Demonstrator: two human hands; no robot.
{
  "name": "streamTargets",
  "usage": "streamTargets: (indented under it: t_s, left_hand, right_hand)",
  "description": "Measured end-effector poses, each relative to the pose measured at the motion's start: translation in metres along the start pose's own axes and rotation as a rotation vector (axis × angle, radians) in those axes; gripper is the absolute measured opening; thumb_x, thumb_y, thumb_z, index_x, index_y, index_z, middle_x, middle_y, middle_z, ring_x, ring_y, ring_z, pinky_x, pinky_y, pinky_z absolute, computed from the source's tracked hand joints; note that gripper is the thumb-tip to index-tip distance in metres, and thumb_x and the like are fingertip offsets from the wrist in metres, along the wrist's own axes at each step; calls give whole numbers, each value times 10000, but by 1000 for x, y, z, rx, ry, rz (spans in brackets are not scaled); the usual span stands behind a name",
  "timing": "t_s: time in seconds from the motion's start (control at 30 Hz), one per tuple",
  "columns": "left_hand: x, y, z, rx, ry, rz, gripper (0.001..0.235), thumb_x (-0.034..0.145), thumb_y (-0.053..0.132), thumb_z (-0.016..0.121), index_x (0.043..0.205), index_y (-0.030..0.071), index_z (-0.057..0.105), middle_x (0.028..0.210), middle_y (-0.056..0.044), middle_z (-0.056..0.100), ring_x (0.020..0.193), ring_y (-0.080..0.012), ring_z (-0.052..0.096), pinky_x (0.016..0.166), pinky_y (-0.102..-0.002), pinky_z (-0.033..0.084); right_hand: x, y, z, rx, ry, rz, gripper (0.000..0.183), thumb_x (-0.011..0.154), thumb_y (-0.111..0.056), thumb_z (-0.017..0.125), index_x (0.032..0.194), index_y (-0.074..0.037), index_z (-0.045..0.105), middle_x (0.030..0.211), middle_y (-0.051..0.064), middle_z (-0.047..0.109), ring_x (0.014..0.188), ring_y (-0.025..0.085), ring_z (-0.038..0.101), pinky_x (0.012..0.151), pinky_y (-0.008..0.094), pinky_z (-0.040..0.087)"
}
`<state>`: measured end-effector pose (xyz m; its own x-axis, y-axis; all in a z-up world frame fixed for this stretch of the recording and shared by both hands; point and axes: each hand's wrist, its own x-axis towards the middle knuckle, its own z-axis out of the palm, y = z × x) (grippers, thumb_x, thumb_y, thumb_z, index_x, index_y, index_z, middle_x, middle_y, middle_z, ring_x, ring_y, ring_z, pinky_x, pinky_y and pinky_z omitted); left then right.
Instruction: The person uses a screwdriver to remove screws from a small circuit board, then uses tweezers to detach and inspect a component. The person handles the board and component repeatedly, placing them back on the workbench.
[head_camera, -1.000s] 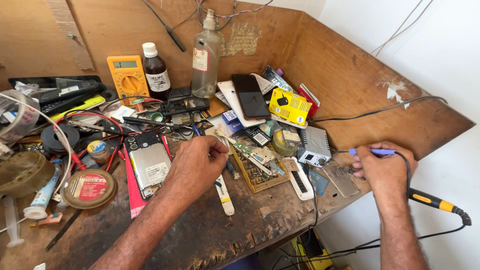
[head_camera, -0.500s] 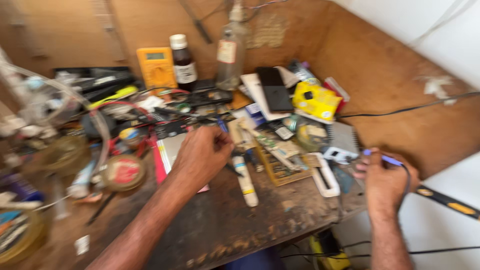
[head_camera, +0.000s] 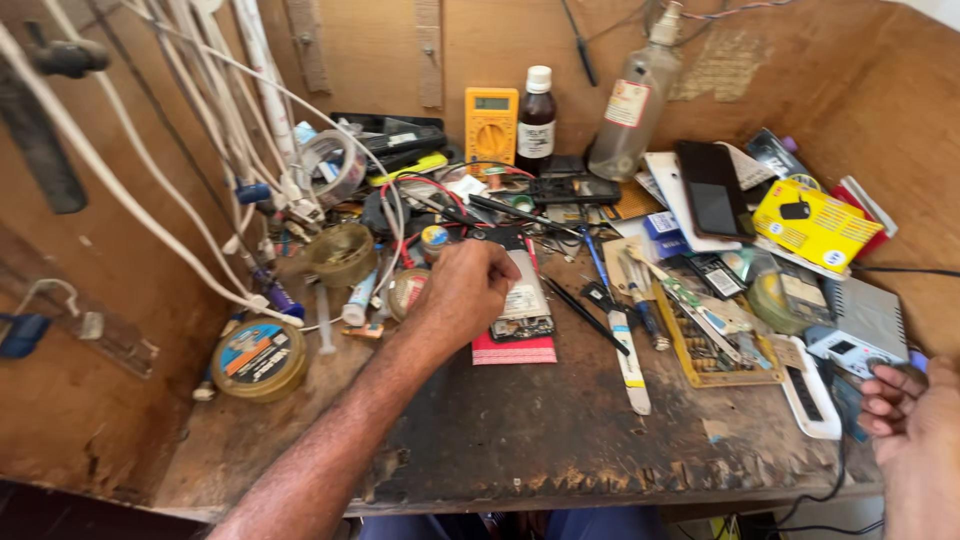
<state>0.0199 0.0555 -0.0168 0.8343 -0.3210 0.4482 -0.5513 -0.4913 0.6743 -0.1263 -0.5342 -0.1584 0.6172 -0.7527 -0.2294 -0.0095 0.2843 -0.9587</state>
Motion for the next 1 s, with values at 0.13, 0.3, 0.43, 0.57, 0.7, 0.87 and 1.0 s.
streamTargets:
  t_s: [0.13,0.3,0.43,0.57,0.7,0.87,1.0]
  left_hand:
    - [-7,-4,-1,-46,-136,-60,117,829,26,677,867,26,787,838,-168,773,852,-264,773,786,-399,599]
    - [-14,-3,-6,-48,-339,-199,111,778,57,798,883,36,770,809,-128,773,809,-217,774,768,-374,601]
    - [-23,-6,-7,-12,-325,-122,206,680,33,869,863,29,773,826,-116,750,843,-223,728,767,-379,587]
    - [-34,-10,-9,-46,-262,-137,236,674,46,889,865,17,753,847,-125,729,847,-235,716,757,-391,579]
    - [-38,-12,-7,-75,-229,-180,241,687,55,890,876,17,747,871,-122,732,841,-225,731,752,-380,586]
    - [-37,-14,-6,-101,-236,-203,228,697,56,884,882,14,757,867,-121,747,835,-223,745,750,-377,592]
    - [-34,-15,-4,-77,-240,-201,243,670,52,895,874,18,768,862,-129,748,835,-231,745,749,-382,592]
  right_hand:
    - [-18,-1,10,721,-432,384,305,1140,-288,554,1046,-10,637,852,42,627,554,32,470,404,169,343]
    - [-153,-28,116,204,-346,-1,220,1061,-236,607,1075,-23,659,856,65,604,688,99,526,530,243,415]
    - [-250,-39,225,-307,-700,-434,171,951,-135,656,1032,0,722,853,99,697,732,181,623,660,319,540]
    - [-287,-52,294,-847,-917,-874,159,837,-176,781,979,-108,762,917,40,716,922,215,606,827,373,477]
    - [-292,-49,330,-1029,-1088,-1069,256,764,-183,834,992,-121,737,1020,47,651,1057,253,542,942,421,433]
    - [-290,-45,347,-1156,-1176,-1016,362,693,-205,880,1022,-140,742,1045,40,639,1045,270,528,912,428,441]
    - [-289,-44,352,-1218,-1199,-1007,371,684,-190,882,1020,-136,735,1045,40,638,1078,272,526,922,433,441]
